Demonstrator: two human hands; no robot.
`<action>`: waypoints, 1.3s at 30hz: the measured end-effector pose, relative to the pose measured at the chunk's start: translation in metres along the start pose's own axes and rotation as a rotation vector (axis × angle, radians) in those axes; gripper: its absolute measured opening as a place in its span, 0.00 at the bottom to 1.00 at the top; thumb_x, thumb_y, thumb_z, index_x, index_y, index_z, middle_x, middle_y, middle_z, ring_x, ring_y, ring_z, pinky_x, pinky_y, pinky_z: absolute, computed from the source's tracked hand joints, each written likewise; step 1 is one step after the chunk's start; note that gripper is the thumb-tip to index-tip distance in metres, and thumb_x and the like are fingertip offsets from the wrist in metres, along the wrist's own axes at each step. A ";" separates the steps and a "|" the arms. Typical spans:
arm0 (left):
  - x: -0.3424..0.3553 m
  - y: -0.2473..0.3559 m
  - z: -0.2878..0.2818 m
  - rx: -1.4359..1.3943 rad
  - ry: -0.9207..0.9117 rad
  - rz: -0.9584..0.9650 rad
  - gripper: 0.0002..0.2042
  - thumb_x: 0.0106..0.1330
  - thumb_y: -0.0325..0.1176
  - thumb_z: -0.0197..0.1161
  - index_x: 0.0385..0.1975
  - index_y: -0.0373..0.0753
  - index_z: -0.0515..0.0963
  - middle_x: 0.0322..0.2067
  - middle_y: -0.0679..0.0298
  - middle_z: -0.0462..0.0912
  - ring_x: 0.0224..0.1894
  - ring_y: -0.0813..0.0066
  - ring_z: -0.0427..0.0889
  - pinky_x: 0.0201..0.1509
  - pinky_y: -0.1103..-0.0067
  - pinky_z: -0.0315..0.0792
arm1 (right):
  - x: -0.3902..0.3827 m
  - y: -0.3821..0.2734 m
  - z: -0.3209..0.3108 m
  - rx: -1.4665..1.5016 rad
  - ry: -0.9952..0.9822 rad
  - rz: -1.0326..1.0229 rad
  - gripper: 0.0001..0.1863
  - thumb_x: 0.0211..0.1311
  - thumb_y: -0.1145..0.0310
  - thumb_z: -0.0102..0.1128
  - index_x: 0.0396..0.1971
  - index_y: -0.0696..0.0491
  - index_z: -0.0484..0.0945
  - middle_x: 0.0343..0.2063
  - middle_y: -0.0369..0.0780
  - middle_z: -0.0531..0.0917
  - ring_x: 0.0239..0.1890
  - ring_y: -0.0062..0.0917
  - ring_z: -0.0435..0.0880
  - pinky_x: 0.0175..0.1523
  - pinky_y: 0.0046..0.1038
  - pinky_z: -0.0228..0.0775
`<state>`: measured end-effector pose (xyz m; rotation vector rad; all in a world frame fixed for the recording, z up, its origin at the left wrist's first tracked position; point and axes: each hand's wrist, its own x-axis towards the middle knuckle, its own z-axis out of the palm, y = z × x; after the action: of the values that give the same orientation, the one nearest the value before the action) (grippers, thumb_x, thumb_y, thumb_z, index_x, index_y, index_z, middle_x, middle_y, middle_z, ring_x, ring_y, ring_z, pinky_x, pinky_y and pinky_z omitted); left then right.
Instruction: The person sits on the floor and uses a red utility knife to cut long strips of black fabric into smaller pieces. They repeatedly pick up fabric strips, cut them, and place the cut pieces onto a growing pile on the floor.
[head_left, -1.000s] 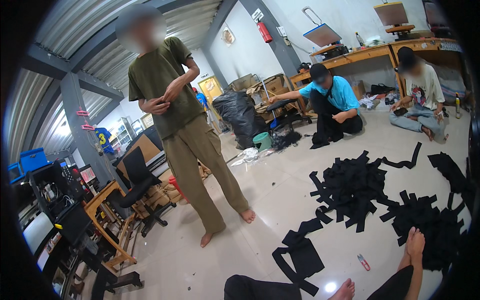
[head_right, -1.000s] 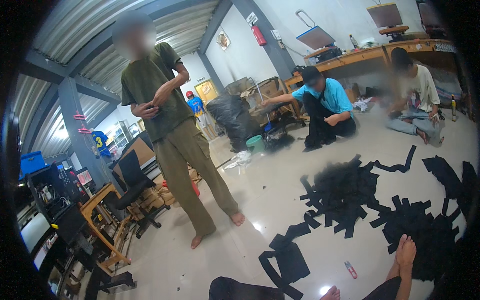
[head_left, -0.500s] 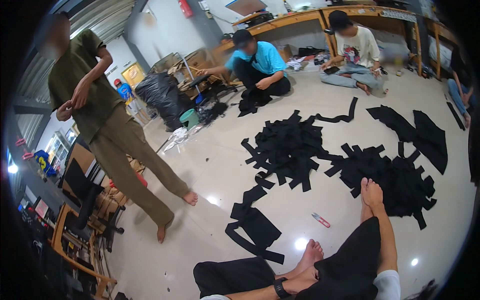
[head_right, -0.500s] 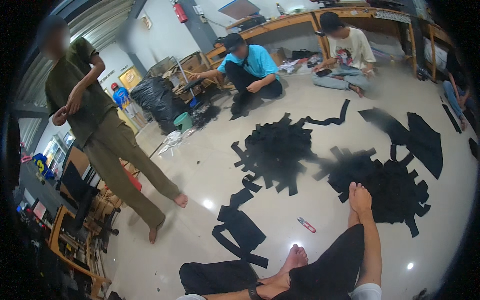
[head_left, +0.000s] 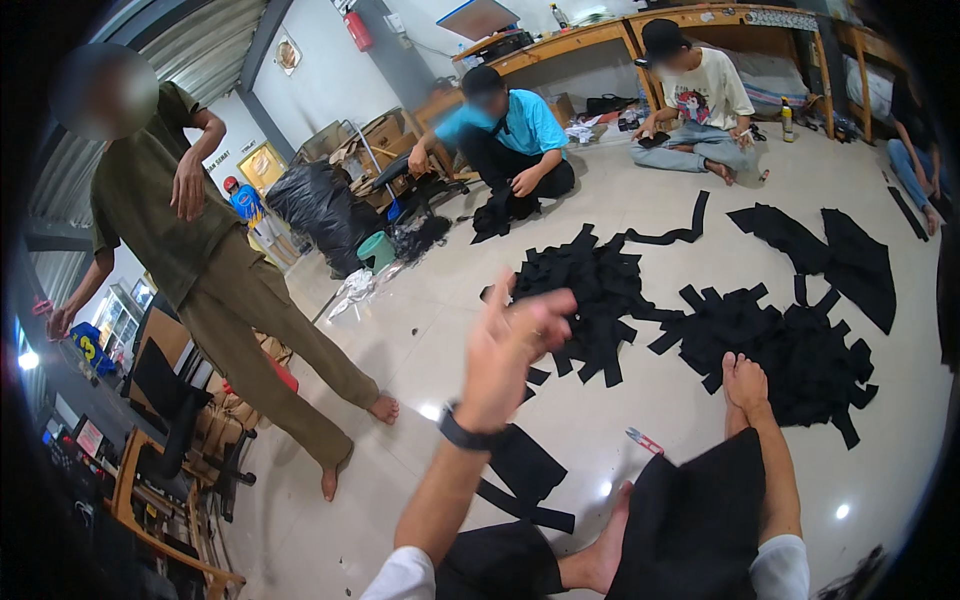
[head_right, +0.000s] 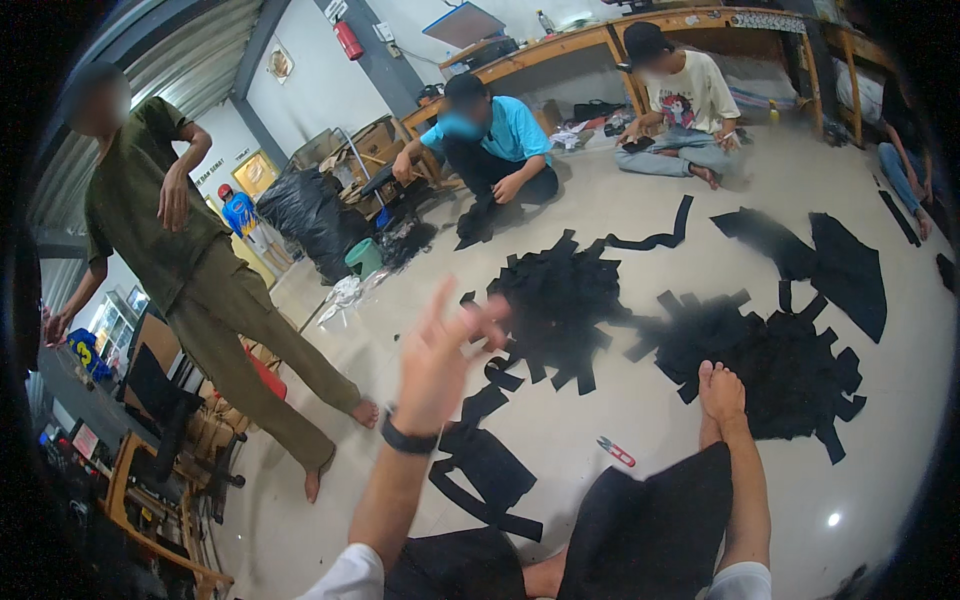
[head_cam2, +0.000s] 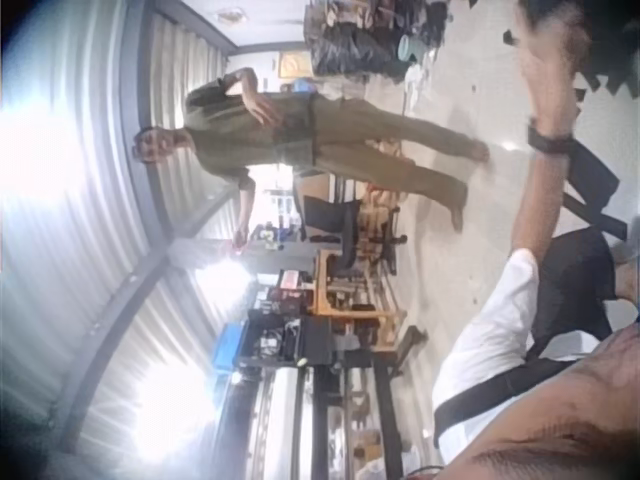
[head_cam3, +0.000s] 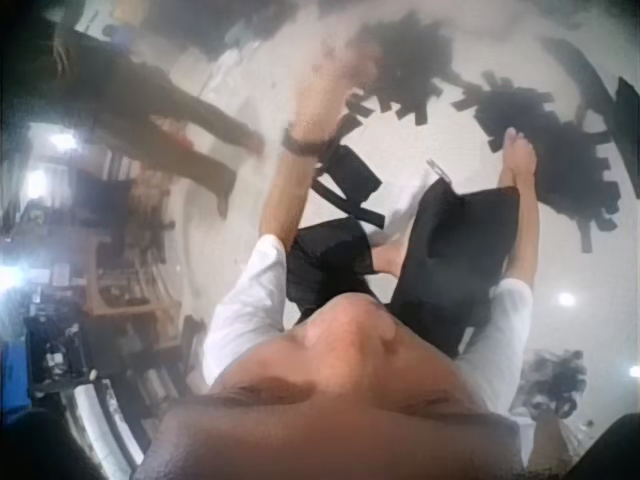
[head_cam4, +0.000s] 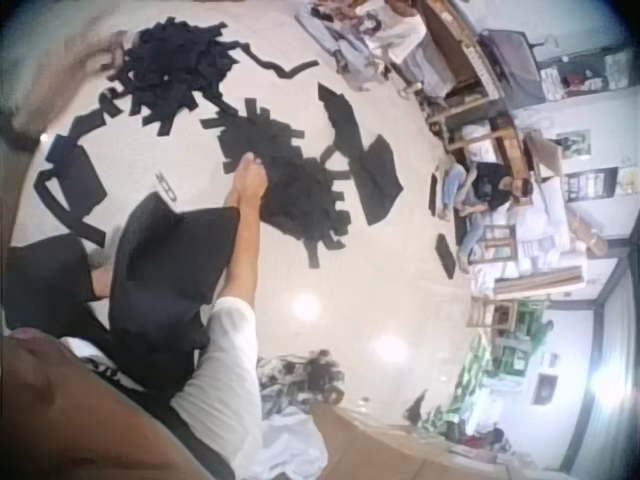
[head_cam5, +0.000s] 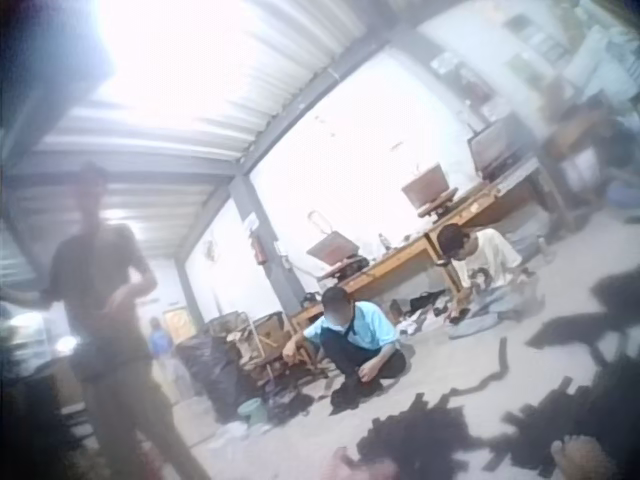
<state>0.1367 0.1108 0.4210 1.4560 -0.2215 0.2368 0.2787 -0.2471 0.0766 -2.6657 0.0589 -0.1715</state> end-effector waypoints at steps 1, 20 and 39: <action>0.015 0.025 0.001 -0.023 -0.003 0.106 0.42 0.73 0.37 0.60 0.76 0.29 0.39 0.54 0.44 0.80 0.44 0.66 0.83 0.55 0.66 0.76 | 0.002 -0.003 -0.001 0.006 -0.008 -0.001 0.33 0.78 0.51 0.36 0.48 0.69 0.79 0.40 0.59 0.85 0.42 0.54 0.86 0.51 0.48 0.78; -0.130 -0.177 0.134 -0.355 -0.859 -0.085 0.20 0.80 0.42 0.42 0.42 0.35 0.80 0.54 0.58 0.80 0.68 0.57 0.66 0.79 0.59 0.39 | 0.001 -0.007 0.005 0.007 0.011 0.021 0.31 0.77 0.51 0.38 0.48 0.67 0.80 0.40 0.59 0.85 0.42 0.53 0.86 0.51 0.48 0.79; -0.134 -0.127 0.143 -0.387 -0.609 0.527 0.30 0.80 0.55 0.38 0.57 0.32 0.74 0.46 0.48 0.83 0.55 0.52 0.78 0.65 0.63 0.68 | 0.000 0.004 0.018 0.115 0.025 0.027 0.36 0.80 0.49 0.34 0.51 0.72 0.78 0.46 0.62 0.82 0.50 0.56 0.82 0.59 0.47 0.73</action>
<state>0.0445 -0.0475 0.2756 1.0259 -1.0930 0.1552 0.2814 -0.2423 0.0587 -2.5475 0.0908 -0.1930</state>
